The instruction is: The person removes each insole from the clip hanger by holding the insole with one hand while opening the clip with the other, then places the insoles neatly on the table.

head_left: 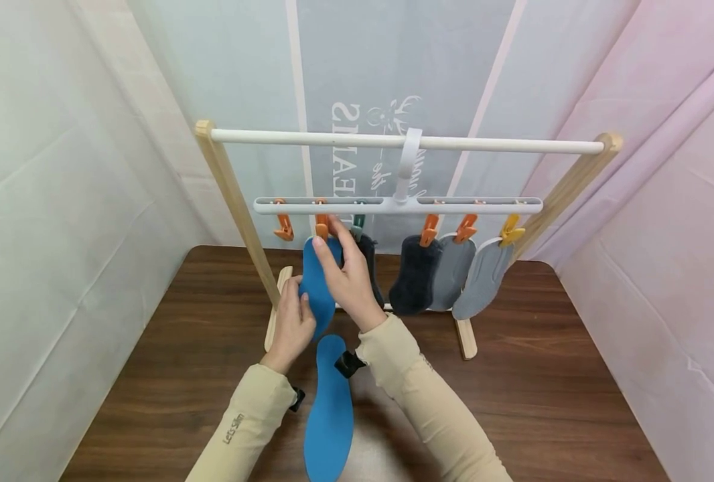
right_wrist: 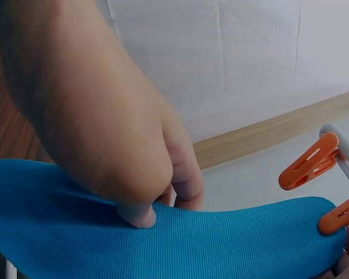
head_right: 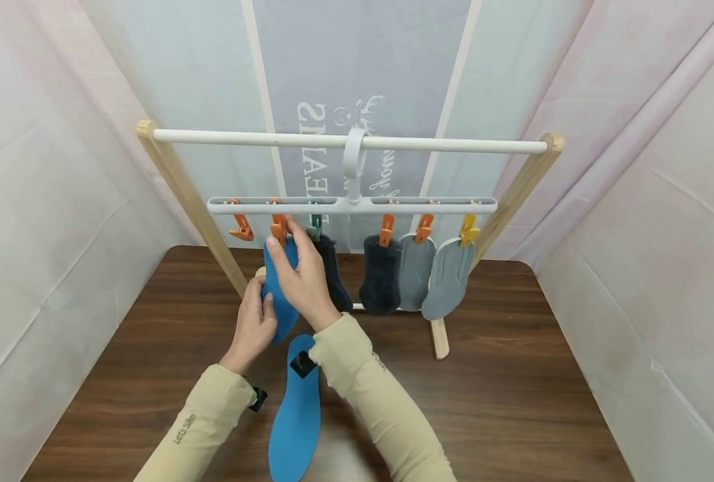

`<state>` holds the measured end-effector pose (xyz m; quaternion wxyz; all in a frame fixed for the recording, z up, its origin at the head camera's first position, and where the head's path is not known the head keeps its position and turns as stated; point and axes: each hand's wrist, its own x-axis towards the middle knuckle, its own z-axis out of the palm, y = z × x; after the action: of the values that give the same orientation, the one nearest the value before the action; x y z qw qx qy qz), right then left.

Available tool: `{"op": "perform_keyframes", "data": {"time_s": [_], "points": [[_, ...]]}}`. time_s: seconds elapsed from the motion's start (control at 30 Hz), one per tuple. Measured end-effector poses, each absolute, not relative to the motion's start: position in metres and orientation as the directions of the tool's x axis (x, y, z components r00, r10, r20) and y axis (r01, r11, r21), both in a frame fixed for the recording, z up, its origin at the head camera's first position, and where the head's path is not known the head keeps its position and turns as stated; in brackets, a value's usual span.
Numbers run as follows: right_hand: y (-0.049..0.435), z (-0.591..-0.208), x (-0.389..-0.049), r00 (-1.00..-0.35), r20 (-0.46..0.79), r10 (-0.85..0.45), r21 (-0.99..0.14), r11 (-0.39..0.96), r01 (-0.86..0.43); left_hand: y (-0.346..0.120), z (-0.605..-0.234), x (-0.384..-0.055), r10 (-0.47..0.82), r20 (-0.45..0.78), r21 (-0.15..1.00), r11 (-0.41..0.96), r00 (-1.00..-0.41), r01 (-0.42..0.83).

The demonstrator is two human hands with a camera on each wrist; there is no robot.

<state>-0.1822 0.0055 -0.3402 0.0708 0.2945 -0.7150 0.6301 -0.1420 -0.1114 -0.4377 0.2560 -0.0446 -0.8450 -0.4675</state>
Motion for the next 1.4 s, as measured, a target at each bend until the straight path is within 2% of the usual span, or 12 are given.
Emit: {"op": "perform_keyframes", "data": {"time_s": [0.2,0.5,0.7,0.97,1.2,1.4], "points": [[0.004,-0.337,-0.184,-0.827,0.47,-0.31,-0.867,0.016,-0.499,-0.111,-0.436,-0.141,-0.151,0.462,0.775,0.547,-0.874,0.315],[0.002,-0.323,-0.182,-0.768,0.551,-0.327,-0.824,-0.064,-0.563,-0.113,-0.436,-0.138,-0.162,0.462,0.781,0.54,-0.872,0.314],[0.004,-0.31,-0.173,-0.78,0.543,-0.311,-0.834,-0.093,-0.544,-0.111,-0.435,-0.138,-0.151,0.458,0.78,0.54,-0.876,0.315],[0.001,-0.31,-0.172,-0.794,0.531,-0.296,-0.846,-0.136,-0.515,-0.113,-0.434,-0.135,-0.158,0.449,0.781,0.547,-0.88,0.301],[0.001,-0.311,-0.174,-0.795,0.54,-0.275,-0.84,-0.121,-0.529,-0.112,-0.435,-0.134,-0.148,0.42,0.796,0.534,-0.895,0.286],[-0.003,-0.331,-0.19,-0.797,0.55,-0.248,-0.835,-0.151,-0.529,-0.112,-0.439,-0.133,-0.137,0.458,0.772,0.551,-0.878,0.317]]}}
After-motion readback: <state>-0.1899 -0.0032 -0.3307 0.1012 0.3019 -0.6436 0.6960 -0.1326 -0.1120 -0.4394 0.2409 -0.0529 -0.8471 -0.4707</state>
